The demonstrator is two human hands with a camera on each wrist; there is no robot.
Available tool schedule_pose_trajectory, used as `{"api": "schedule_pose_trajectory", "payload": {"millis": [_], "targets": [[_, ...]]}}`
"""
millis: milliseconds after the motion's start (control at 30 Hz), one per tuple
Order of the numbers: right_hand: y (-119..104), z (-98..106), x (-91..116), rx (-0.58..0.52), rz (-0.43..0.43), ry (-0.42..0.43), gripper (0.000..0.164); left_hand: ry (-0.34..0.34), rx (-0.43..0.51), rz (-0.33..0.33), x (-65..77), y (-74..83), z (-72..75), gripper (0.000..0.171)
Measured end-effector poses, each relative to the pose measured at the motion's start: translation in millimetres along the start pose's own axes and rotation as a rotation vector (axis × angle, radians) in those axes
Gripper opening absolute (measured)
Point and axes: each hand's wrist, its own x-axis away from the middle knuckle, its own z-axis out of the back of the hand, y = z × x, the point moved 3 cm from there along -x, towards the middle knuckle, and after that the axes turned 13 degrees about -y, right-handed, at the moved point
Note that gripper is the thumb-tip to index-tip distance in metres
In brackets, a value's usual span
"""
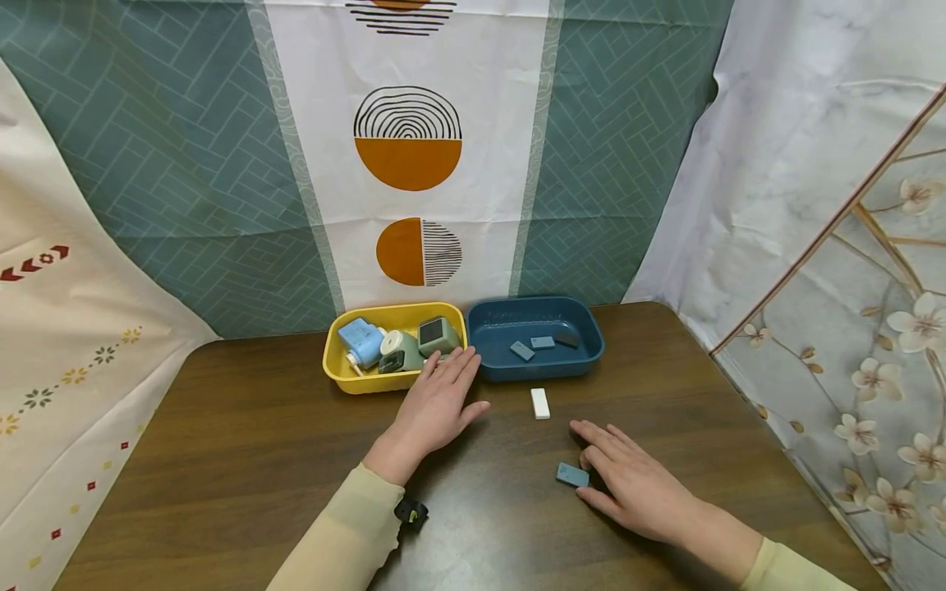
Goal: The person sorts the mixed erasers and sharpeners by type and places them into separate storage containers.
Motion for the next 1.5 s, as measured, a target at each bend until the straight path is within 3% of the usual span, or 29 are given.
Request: {"api": "schedule_pose_trajectory", "payload": {"millis": [200, 467, 933, 1500], "targets": [[-1.4, -0.6, -2.5, 0.013, 0.026, 0.033, 0.026, -0.005, 0.003, -0.001, 0.5, -0.5, 0.1, 0.081], [-0.3, 2.9, -9.2, 0.003, 0.009, 0.011, 0.024, -0.011, -0.002, 0.006, 0.6, -0.4, 0.1, 0.08], [5.9, 44.8, -34.0, 0.08, 0.07, 0.132, 0.03, -0.005, -0.009, 0.004, 0.8, -0.3, -1.4, 0.08], [26.0, 87.9, -69.6, 0.05, 0.029, 0.152, 0.026, 0.007, -0.026, -0.002, 0.0, 0.9, -0.1, 0.079]]}}
